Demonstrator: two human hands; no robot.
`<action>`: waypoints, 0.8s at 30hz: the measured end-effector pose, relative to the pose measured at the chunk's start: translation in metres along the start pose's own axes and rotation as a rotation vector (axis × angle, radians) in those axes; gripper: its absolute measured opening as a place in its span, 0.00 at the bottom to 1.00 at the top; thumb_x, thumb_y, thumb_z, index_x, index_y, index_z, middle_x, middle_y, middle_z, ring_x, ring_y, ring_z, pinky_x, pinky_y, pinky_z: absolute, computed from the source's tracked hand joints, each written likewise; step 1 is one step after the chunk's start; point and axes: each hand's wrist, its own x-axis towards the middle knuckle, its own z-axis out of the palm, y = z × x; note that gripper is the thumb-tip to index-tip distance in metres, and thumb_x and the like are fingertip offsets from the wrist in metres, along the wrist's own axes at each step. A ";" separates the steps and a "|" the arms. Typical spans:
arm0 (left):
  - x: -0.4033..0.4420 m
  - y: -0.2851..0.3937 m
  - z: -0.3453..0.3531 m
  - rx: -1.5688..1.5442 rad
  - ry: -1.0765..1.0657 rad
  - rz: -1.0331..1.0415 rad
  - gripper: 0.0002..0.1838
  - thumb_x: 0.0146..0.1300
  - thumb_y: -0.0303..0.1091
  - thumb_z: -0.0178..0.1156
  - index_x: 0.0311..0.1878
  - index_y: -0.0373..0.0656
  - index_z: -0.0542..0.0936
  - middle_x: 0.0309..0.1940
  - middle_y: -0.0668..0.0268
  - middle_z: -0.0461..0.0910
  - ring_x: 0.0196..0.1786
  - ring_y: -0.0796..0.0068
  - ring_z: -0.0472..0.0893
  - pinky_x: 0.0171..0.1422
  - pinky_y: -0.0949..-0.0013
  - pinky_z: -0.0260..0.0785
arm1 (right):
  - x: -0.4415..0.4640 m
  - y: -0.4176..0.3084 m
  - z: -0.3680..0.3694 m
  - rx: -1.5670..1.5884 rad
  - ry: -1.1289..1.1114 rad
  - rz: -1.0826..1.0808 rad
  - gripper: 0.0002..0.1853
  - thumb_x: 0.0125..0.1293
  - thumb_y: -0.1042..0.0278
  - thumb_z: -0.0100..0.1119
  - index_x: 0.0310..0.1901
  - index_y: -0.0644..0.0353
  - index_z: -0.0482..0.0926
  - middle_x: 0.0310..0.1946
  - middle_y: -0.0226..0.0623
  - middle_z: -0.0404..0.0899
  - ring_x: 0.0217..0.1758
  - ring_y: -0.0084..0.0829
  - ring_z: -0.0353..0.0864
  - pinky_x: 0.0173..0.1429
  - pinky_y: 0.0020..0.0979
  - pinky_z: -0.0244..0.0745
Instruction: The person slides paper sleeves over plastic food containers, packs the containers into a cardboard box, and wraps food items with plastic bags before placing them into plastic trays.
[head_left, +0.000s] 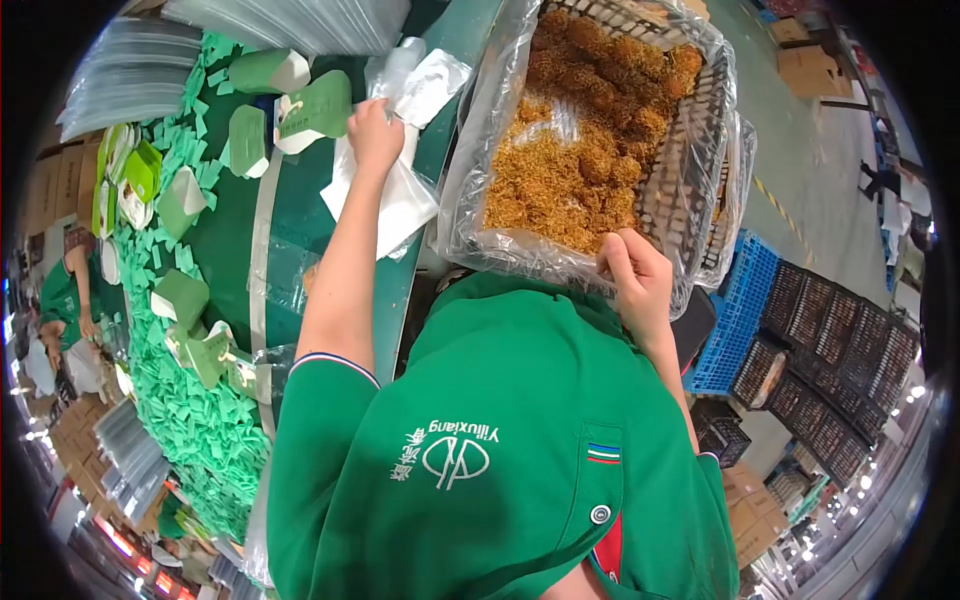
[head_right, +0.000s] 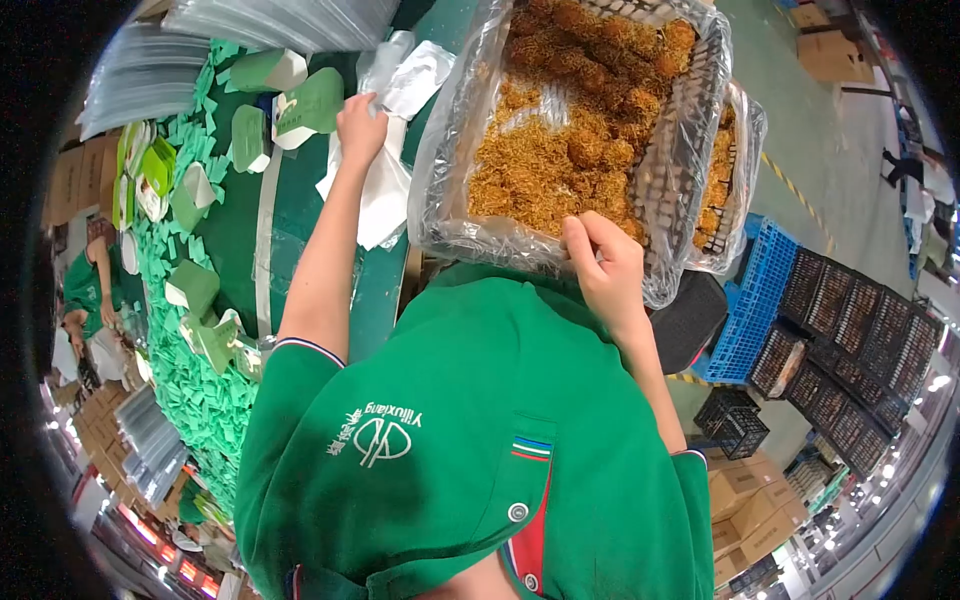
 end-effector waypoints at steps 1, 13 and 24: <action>-0.005 0.005 -0.012 -0.024 0.082 0.012 0.20 0.50 0.35 0.56 0.49 0.43 0.75 0.52 0.59 0.70 0.56 0.55 0.67 0.63 0.57 0.57 | 0.001 0.001 -0.003 -0.004 -0.007 -0.001 0.14 0.65 0.69 0.52 0.22 0.65 0.70 0.16 0.30 0.67 0.19 0.18 0.64 0.24 0.23 0.59; -0.035 0.012 -0.101 -0.570 0.557 -0.250 0.13 0.52 0.25 0.55 0.43 0.40 0.77 0.33 0.65 0.73 0.32 0.75 0.69 0.39 0.73 0.64 | 0.025 -0.003 0.008 0.045 -0.157 -0.091 0.14 0.66 0.67 0.52 0.23 0.65 0.72 0.16 0.30 0.68 0.19 0.18 0.63 0.24 0.23 0.59; -0.063 -0.012 -0.121 -1.145 0.653 -0.419 0.12 0.60 0.22 0.51 0.47 0.37 0.75 0.34 0.67 0.75 0.31 0.82 0.70 0.35 0.79 0.62 | 0.034 -0.006 0.017 0.071 -0.267 -0.140 0.14 0.66 0.66 0.51 0.24 0.64 0.72 0.17 0.29 0.70 0.20 0.18 0.65 0.25 0.23 0.60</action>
